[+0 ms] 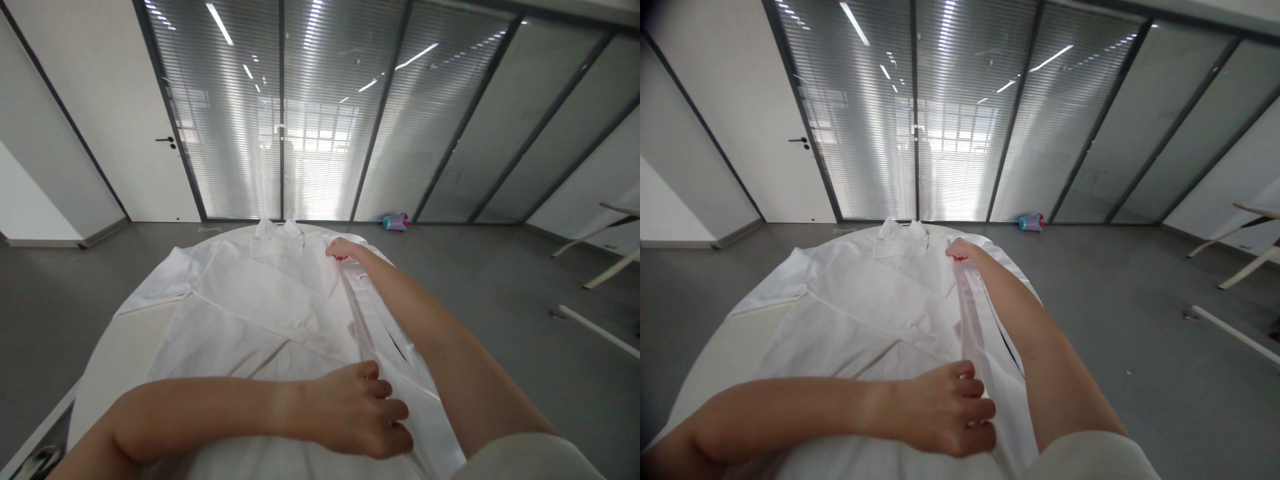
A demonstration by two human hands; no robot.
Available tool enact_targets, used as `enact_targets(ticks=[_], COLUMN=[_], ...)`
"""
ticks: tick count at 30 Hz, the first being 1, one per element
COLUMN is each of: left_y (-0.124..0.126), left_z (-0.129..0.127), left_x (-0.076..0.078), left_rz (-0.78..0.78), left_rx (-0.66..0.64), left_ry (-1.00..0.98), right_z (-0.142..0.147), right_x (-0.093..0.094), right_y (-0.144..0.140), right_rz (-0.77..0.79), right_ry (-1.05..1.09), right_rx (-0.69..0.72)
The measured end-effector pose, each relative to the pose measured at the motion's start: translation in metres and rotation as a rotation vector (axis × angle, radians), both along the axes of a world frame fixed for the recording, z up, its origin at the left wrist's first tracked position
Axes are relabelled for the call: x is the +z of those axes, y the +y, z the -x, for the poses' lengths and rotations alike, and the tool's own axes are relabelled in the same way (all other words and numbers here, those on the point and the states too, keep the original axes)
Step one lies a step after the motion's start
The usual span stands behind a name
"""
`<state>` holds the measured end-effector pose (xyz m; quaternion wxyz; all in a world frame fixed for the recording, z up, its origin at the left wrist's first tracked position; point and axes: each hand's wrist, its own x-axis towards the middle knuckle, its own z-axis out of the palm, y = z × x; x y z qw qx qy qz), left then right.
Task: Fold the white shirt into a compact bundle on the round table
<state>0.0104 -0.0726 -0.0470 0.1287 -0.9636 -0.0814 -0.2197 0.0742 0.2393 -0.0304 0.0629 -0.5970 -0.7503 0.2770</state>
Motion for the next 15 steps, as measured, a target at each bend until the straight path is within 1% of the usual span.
enact_targets(ticks=[2, 5, 9, 11, 13, 15], left_y=[-0.013, -0.033, -0.055, -0.063, -0.068, -0.071], left_z=[0.012, 0.030, 0.056, 0.068, 0.078, 0.085], left_x=[0.000, -0.003, -0.002, -0.002, -0.006, -0.014], left_rz=[0.021, 0.060, 0.135, 0.163, 0.174, 0.194], left_rx=[-0.003, 0.011, 0.076, 0.072, 0.061, 0.080], left_ry=[0.007, 0.028, 0.095, 0.155, 0.202, 0.206], right_z=[0.010, 0.032, 0.067, 0.084, 0.098, 0.106], right_x=[0.000, -0.003, -0.013, -0.019, -0.027, -0.036], right_y=[-0.001, -0.005, -0.016, -0.024, -0.032, -0.038], right_rz=[-0.010, -0.079, -0.194, -0.238, -0.253, -0.238], right_ry=[0.021, 0.052, 0.065, 0.064, 0.051, 0.023], right_rx=[0.049, 0.121, 0.195, 0.225, 0.251, 0.271])
